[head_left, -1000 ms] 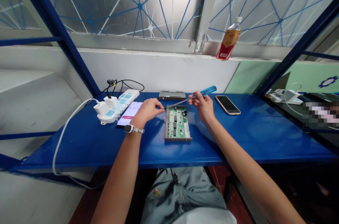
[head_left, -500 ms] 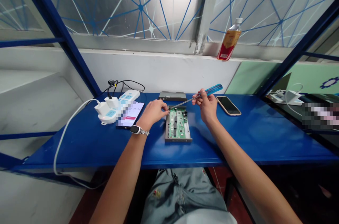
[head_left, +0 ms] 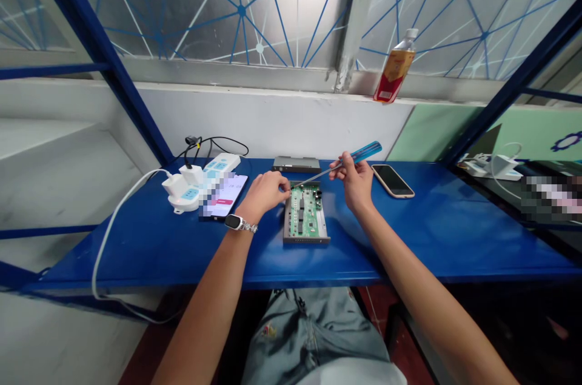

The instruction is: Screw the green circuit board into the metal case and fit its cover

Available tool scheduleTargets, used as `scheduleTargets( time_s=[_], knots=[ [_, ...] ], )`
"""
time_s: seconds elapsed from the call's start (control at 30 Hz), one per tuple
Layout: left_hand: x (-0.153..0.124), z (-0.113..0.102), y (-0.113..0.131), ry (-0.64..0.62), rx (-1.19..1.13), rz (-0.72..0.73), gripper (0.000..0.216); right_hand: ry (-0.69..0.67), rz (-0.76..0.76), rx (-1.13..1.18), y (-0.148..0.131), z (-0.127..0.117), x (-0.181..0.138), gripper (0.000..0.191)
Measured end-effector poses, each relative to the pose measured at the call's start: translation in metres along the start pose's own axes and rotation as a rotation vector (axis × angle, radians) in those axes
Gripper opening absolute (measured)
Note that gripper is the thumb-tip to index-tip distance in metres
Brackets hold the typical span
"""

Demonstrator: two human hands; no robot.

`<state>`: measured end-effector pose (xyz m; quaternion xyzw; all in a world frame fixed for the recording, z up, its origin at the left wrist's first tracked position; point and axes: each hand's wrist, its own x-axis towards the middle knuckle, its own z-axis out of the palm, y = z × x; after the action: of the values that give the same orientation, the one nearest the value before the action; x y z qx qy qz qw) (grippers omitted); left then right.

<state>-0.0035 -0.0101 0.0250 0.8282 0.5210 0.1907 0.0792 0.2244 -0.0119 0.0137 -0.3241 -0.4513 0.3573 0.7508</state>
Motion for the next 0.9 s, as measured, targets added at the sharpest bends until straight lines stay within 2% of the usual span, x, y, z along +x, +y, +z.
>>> scheduleTargets(
  time_s=[0.67,0.9],
  knots=[
    [-0.0010,-0.0011,0.0057,0.048,0.037,0.023,0.015,0.002,0.009,-0.008,-0.0008,-0.0013,0.0001,0.040],
    [0.0023,0.0058,0.0070,0.089,0.137,0.081,0.015,0.098,0.045,-0.012,-0.0034,-0.0011,0.0006,0.044]
  ],
)
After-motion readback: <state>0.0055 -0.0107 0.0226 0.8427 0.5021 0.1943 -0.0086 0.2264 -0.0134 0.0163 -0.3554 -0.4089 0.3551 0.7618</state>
